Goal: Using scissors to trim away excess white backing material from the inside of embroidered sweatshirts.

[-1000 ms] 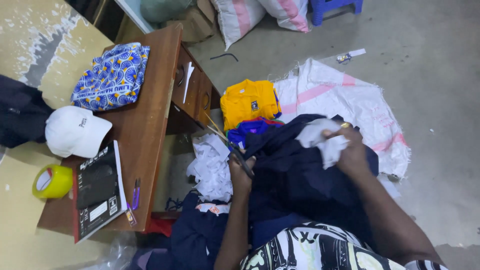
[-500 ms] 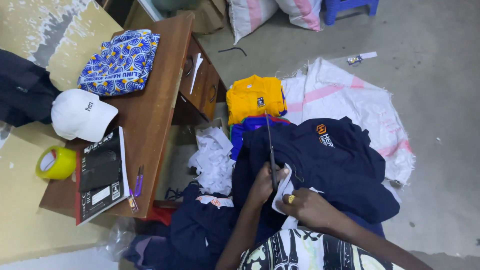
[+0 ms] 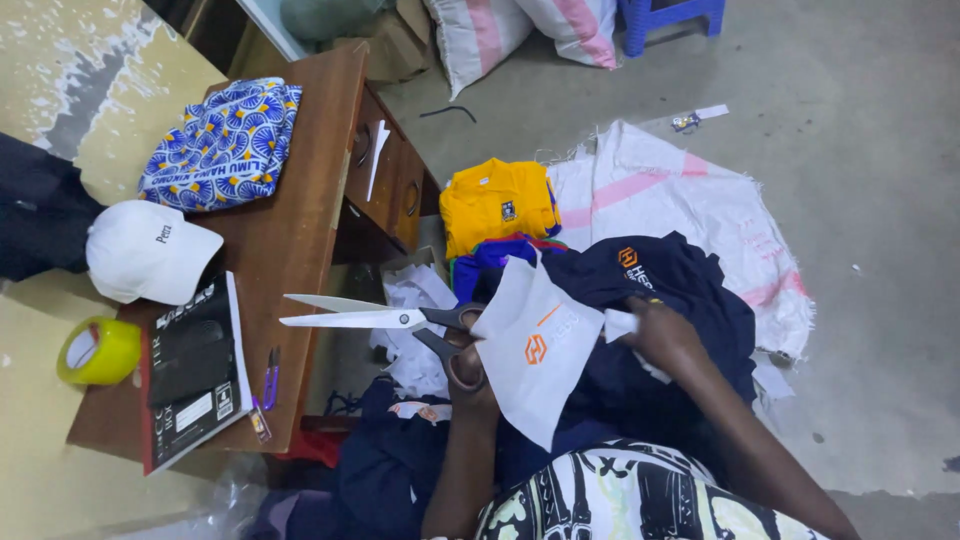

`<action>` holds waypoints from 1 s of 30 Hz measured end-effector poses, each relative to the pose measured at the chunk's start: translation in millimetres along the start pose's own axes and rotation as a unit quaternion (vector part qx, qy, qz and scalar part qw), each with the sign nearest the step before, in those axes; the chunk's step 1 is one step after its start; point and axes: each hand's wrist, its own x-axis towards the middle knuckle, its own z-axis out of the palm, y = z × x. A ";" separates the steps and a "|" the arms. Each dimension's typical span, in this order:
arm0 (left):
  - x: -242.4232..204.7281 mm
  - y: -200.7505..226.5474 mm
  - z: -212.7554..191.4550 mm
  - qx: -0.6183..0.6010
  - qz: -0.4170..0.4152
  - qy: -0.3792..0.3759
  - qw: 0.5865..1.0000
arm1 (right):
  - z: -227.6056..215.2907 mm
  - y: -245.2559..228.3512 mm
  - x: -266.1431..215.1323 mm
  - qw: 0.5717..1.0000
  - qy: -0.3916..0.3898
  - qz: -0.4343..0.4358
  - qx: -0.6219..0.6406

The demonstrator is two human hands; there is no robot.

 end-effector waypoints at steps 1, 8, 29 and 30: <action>6.3 -2.3 13.3 -0.014 -0.015 0.006 1.000 | 3.4 17.9 12.4 0.999 0.012 0.036 0.013; 1.8 -23.3 10.8 -0.130 -0.128 0.065 0.981 | -102.7 -33.2 -75.9 0.930 -0.043 -0.093 0.354; 35.3 -36.7 27.8 -0.474 -0.381 0.185 0.772 | -55.6 -72.0 -31.1 0.857 0.289 -0.423 -0.056; 37.2 -15.4 33.5 -0.475 -0.392 0.124 0.778 | -66.9 -59.4 -22.9 0.874 0.281 -0.396 -0.036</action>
